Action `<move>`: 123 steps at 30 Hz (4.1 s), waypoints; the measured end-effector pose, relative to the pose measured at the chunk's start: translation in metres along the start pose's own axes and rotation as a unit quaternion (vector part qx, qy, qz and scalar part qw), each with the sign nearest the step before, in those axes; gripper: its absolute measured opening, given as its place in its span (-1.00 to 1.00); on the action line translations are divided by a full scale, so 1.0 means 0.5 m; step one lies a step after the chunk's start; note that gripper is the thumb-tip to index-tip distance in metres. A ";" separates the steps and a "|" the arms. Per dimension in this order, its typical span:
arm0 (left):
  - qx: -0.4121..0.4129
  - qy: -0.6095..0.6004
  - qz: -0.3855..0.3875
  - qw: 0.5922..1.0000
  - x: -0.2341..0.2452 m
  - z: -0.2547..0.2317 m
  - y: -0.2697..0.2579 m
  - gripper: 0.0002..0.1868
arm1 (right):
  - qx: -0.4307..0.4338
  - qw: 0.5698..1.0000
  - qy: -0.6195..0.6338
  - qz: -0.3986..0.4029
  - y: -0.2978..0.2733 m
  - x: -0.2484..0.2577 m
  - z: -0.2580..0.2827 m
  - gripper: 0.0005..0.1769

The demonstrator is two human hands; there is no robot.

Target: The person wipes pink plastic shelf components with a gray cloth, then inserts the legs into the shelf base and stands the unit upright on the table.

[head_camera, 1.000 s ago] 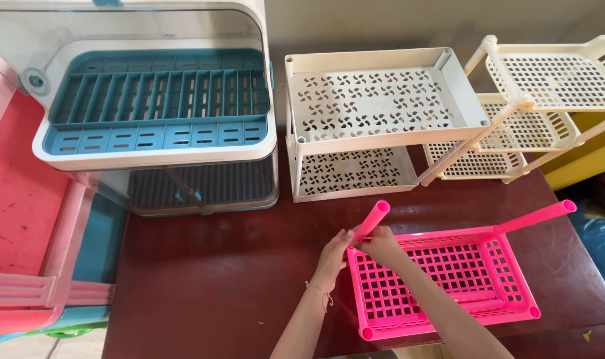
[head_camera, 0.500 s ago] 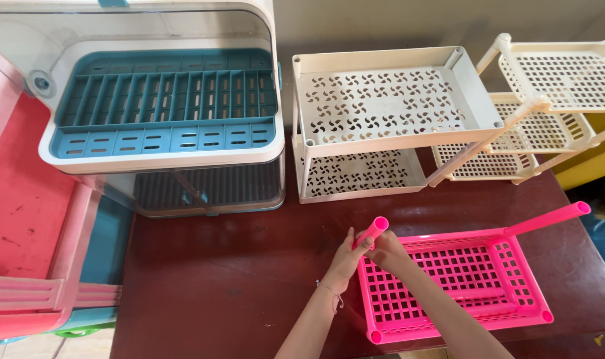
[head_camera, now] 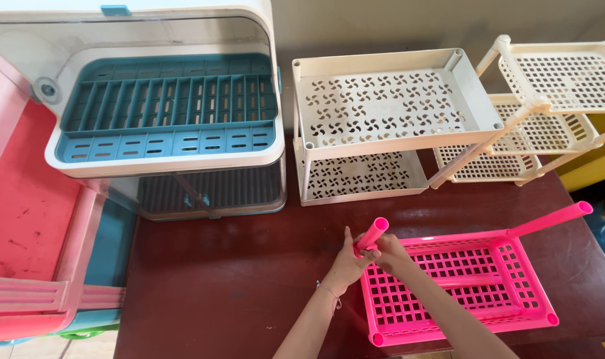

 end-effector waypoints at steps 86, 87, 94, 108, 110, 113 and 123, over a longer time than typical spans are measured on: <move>-0.045 -0.024 -0.175 0.983 -0.088 0.277 -0.154 -0.36 | -0.047 0.982 -0.177 -0.051 -0.374 0.173 -0.080 -0.55; -0.042 -0.014 -0.169 0.985 -0.085 0.274 -0.154 -0.35 | -0.047 0.987 -0.148 -0.049 -0.371 0.160 -0.069 -0.59; -0.022 -0.036 -0.129 0.991 -0.072 0.307 -0.128 -0.34 | -0.113 0.984 0.128 -0.050 -0.366 0.061 0.001 -0.68; 0.019 -0.129 -0.047 0.990 -0.083 0.361 -0.137 -0.68 | -0.054 0.984 0.165 -0.042 -0.355 -0.044 0.080 -0.71; 0.020 -0.134 -0.038 0.990 -0.085 0.357 -0.143 -0.68 | -0.058 0.988 0.134 -0.041 -0.359 -0.045 0.080 -0.71; 0.019 -0.144 -0.030 0.989 -0.085 0.352 -0.147 -0.67 | -0.062 0.994 0.087 -0.032 -0.360 -0.045 0.085 -0.71; 0.031 -0.137 -0.023 0.990 -0.083 0.343 -0.156 -0.64 | -0.081 0.996 0.028 -0.005 -0.355 -0.059 0.136 -0.71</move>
Point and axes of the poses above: each hand's wrist, its own y-axis towards the middle knuckle, its own x-axis out of the back of the hand, z = x × y, the point moved 7 cm from there along y, towards the middle knuckle, and after that the axes turned 12 degrees about x, right-handed, at the moved point
